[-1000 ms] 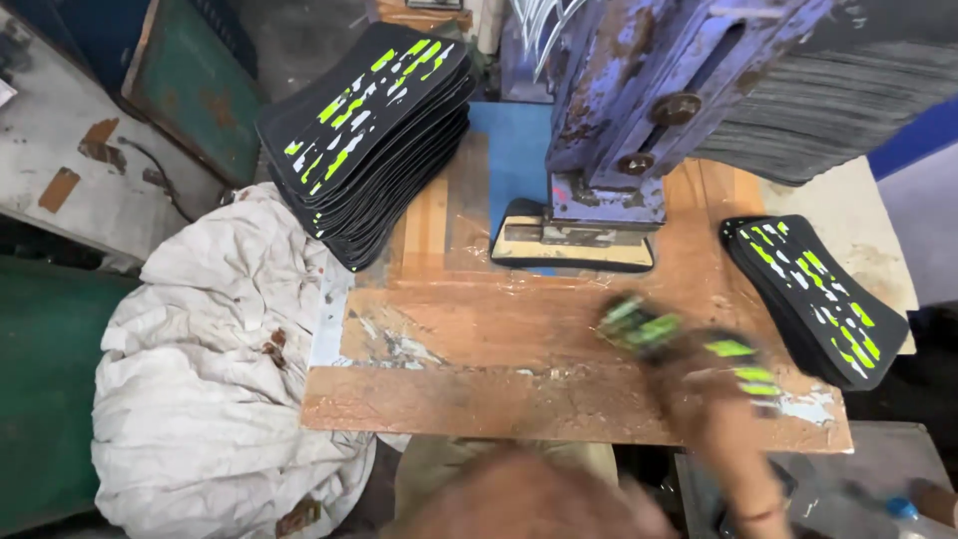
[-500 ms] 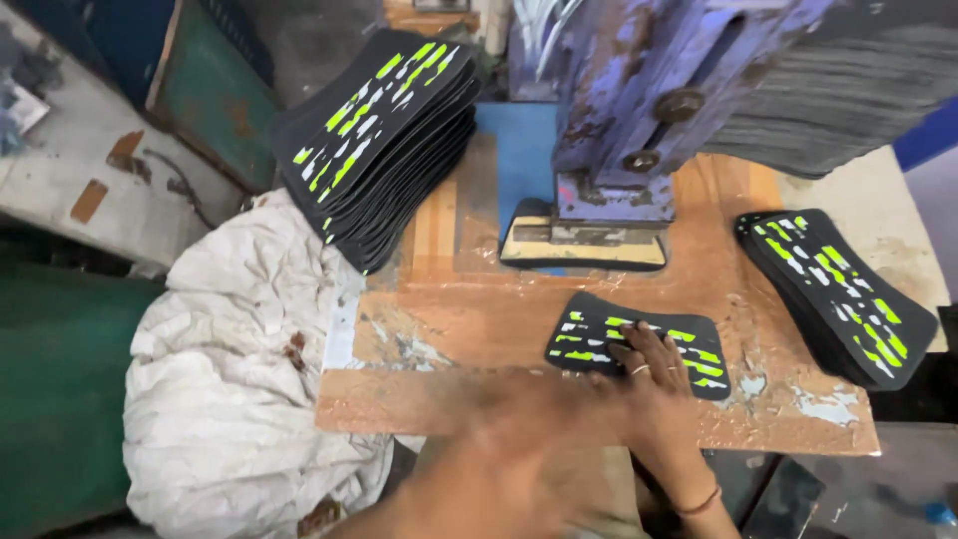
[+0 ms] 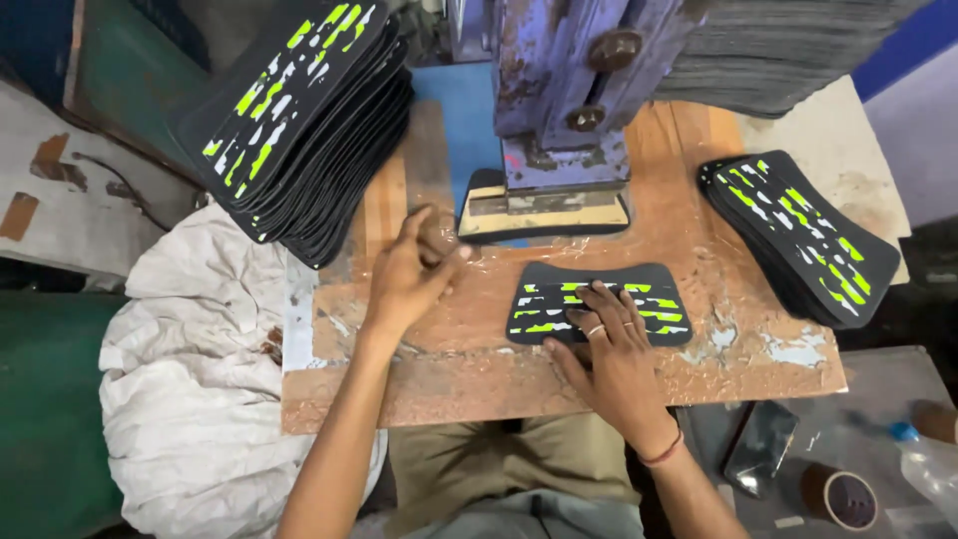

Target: The person repeatedly picks up black rectangular items with neon green patterns from a stack on the left and places them onto a stack on the right. The person uses both hands to handle the items, occasionally adjusting their position on the table.

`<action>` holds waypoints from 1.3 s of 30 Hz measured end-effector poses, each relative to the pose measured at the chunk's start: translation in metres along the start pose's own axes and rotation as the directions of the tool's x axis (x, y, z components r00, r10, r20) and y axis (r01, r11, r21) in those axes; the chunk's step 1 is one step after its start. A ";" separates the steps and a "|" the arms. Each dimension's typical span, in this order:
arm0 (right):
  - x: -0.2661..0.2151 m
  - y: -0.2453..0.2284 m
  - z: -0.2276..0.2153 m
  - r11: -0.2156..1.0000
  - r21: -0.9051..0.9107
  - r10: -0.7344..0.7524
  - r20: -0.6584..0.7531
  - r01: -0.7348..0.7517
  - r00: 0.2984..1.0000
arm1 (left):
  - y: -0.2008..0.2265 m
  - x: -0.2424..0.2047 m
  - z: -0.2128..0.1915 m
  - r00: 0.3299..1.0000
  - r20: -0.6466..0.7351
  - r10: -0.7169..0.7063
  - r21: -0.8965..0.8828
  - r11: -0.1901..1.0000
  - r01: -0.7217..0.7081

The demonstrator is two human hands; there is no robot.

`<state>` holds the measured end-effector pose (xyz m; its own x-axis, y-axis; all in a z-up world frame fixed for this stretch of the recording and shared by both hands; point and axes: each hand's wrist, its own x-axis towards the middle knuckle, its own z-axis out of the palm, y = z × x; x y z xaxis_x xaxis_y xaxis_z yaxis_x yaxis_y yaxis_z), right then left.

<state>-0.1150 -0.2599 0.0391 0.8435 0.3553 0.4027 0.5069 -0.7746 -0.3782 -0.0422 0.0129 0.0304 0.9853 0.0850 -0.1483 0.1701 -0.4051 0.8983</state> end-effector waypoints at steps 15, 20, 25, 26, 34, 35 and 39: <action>-0.034 -0.007 -0.008 0.981 -0.164 -0.081 0.166 0.108 0.983 | -0.019 -0.029 -0.001 0.993 0.078 0.085 -0.138 0.988 -0.074; 0.013 0.033 0.004 0.964 -0.266 0.035 0.114 -0.004 0.993 | -0.102 -0.101 -0.089 0.942 0.260 -0.213 -0.149 0.955 0.257; 0.083 0.022 0.033 0.962 -0.194 -0.148 0.221 0.192 0.964 | -0.096 -0.093 -0.084 0.964 0.207 -0.168 -0.050 0.982 0.182; 0.082 0.018 0.041 0.946 -0.210 -0.208 0.193 0.248 0.959 | -0.093 -0.093 -0.080 0.967 0.210 -0.147 -0.066 0.984 0.164; 0.079 -0.014 0.051 0.960 -0.179 -0.199 0.099 0.214 0.975 | -0.088 -0.092 -0.077 0.975 0.210 -0.070 -0.158 0.982 0.104; 0.077 -0.010 0.048 0.963 -0.120 -0.226 0.118 0.239 0.967 | -0.080 -0.087 -0.081 0.978 0.193 -0.075 -0.125 0.987 0.101; 0.033 -0.011 0.014 0.974 0.058 -0.227 0.219 0.220 0.949 | -0.083 -0.095 -0.074 0.970 0.212 -0.123 -0.149 0.976 0.157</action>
<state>-0.0901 -0.2324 0.0453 0.7244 0.6277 0.2851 0.6891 -0.6462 -0.3280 -0.1515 0.1060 0.0005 0.9377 -0.0602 -0.3422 0.3181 -0.2470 0.9153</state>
